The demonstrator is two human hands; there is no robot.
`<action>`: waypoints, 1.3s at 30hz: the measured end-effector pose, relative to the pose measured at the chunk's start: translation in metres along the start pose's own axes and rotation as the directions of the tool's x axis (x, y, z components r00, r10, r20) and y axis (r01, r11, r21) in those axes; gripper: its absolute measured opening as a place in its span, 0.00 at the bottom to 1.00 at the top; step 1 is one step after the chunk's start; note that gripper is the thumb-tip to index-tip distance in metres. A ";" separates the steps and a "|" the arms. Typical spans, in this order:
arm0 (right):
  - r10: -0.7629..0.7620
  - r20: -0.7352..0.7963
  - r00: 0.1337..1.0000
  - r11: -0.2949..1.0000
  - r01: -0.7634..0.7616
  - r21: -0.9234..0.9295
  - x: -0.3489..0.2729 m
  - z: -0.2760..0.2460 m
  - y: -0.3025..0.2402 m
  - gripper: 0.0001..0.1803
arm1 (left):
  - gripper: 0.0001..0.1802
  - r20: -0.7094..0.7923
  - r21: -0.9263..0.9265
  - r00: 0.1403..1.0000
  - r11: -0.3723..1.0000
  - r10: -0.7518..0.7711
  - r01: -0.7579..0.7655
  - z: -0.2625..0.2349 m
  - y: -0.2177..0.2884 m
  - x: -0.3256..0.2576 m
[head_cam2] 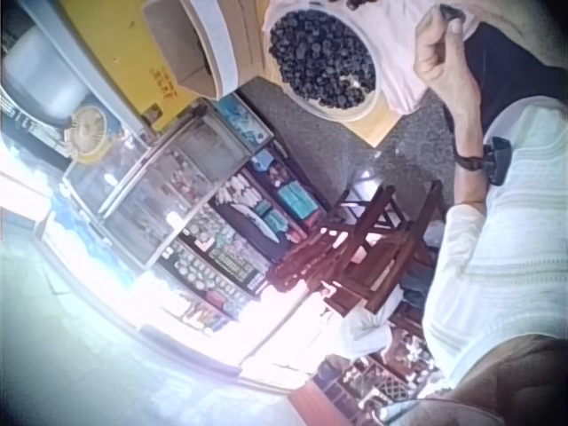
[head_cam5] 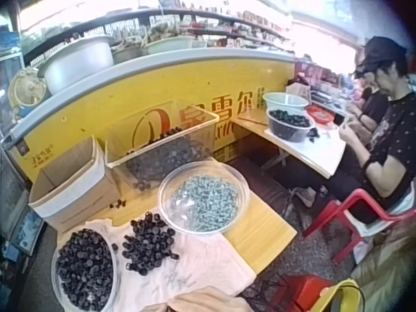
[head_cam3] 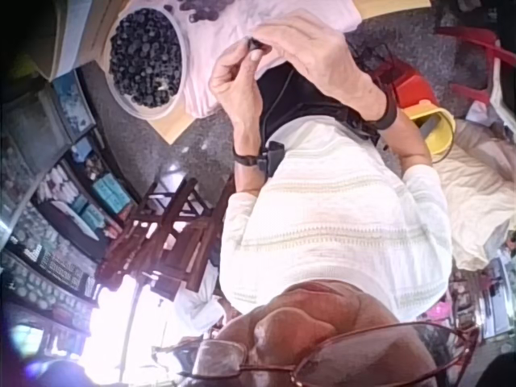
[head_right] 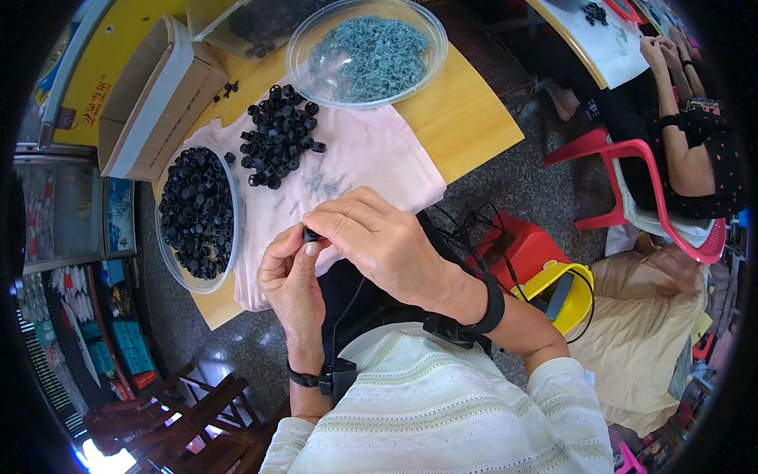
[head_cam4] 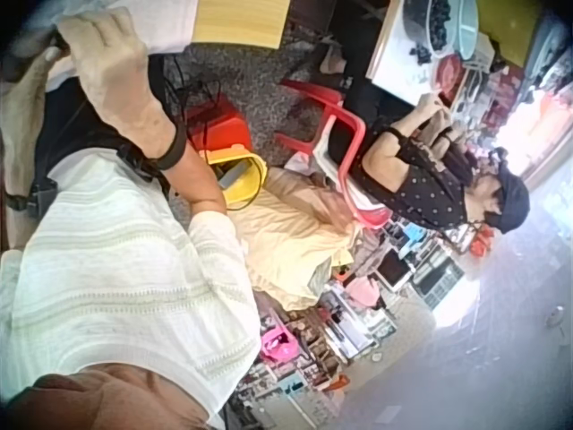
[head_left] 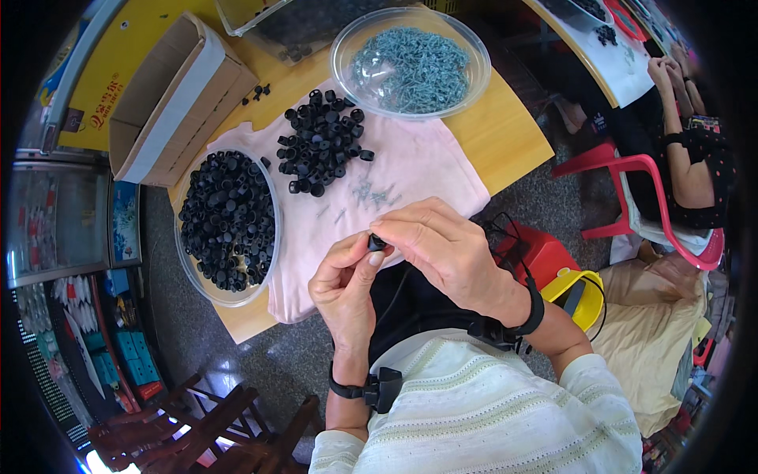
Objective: Assembling small black plastic components by hand in a production environment.
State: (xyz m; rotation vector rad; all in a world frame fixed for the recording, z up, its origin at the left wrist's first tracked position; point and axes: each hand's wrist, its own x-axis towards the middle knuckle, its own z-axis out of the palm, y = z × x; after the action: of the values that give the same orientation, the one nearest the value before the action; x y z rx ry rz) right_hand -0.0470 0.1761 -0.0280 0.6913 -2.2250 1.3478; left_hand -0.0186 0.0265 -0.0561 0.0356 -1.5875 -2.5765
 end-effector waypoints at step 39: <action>-0.041 -0.095 0.995 0.963 0.014 -0.268 0.117 -0.037 0.040 0.13 | 0.15 -0.187 0.471 0.979 0.882 0.077 0.021 -0.012 0.024 0.027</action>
State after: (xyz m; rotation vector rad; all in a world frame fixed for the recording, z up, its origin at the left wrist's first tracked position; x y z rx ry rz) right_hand -0.1584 0.2035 0.0317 0.5428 -2.2504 1.0179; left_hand -0.0420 0.0021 -0.0390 0.3019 -2.0653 -2.0211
